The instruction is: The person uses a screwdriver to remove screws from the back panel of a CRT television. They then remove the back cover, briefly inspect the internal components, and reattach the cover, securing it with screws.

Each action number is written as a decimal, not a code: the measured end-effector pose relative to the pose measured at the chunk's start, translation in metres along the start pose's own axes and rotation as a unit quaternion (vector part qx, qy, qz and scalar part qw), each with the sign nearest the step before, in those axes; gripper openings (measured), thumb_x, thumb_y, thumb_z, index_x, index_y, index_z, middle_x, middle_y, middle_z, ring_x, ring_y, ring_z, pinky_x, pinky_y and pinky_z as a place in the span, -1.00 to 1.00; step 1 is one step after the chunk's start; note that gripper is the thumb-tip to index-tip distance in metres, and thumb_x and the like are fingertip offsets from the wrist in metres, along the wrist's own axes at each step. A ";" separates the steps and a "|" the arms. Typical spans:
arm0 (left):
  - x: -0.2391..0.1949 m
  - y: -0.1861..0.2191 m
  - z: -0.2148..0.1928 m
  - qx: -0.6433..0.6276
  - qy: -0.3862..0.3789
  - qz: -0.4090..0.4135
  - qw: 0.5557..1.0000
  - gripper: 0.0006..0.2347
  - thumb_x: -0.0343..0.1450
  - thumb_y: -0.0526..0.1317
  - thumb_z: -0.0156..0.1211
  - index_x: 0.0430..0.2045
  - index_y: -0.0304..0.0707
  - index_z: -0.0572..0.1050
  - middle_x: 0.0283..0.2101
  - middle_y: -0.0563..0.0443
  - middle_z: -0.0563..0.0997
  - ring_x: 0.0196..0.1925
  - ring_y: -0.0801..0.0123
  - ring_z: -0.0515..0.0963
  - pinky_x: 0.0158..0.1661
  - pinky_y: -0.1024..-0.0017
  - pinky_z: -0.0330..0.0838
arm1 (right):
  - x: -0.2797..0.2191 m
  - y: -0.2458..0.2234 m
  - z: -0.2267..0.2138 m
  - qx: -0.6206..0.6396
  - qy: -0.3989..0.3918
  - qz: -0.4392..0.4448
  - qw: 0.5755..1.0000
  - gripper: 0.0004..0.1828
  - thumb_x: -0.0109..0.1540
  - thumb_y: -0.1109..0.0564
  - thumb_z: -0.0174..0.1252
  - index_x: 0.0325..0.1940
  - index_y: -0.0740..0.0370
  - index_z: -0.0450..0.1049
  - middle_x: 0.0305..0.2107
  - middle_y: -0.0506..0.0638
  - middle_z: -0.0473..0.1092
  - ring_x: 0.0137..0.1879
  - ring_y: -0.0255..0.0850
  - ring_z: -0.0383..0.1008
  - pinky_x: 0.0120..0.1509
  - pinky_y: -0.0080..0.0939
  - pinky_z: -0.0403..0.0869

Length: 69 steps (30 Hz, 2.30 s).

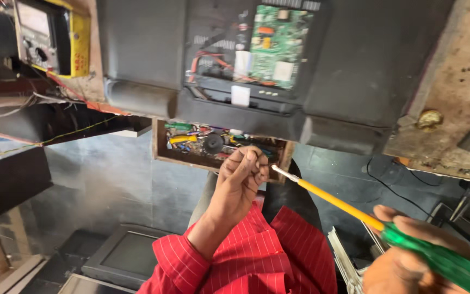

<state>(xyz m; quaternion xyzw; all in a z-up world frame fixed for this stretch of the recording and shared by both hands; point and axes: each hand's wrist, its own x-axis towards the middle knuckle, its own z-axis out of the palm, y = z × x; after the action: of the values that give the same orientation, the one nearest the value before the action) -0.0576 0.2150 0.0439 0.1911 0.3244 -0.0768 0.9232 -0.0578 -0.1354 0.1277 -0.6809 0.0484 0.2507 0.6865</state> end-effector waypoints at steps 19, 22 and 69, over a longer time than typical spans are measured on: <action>-0.037 0.162 -0.102 -0.126 -0.029 0.001 0.992 -0.84 0.59 -0.20 0.12 -0.17 -0.36 0.45 -0.25 -0.08 0.63 -0.24 0.45 0.62 -0.15 0.53 0.54 | 0.075 -0.011 0.167 0.157 0.291 0.491 0.806 -0.61 0.38 -0.02 0.29 0.26 0.15 0.54 0.05 -0.01 0.47 0.19 -0.29 0.53 0.34 -0.21 0.34; -0.032 0.169 -0.111 -0.132 -0.021 0.010 0.991 -0.84 0.58 -0.19 0.13 -0.15 -0.35 0.46 -0.26 -0.08 0.63 -0.27 0.45 0.62 -0.18 0.53 0.54 | 0.068 -0.026 0.211 -0.006 0.240 0.316 0.918 -0.70 0.29 0.13 0.06 0.11 0.20 0.40 -0.05 0.01 0.51 0.13 -0.31 0.53 0.31 -0.17 0.46; 0.044 0.220 -0.143 0.241 0.184 0.265 0.915 -0.86 0.39 -0.30 0.41 -0.38 -0.40 0.56 -0.45 0.10 0.58 -0.42 0.61 0.51 -0.37 0.59 0.43 | 0.287 -0.033 0.472 -0.494 -0.160 -0.473 0.712 -0.43 0.55 0.19 0.22 0.46 0.25 0.01 0.03 0.09 0.58 0.16 -0.07 0.42 0.41 -0.11 0.29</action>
<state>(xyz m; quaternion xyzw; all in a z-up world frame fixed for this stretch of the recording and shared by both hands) -0.0462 0.4727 -0.0200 0.4977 0.3975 0.1316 0.7596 0.0757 0.3994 0.0728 -0.8063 -0.5216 -0.0134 0.2788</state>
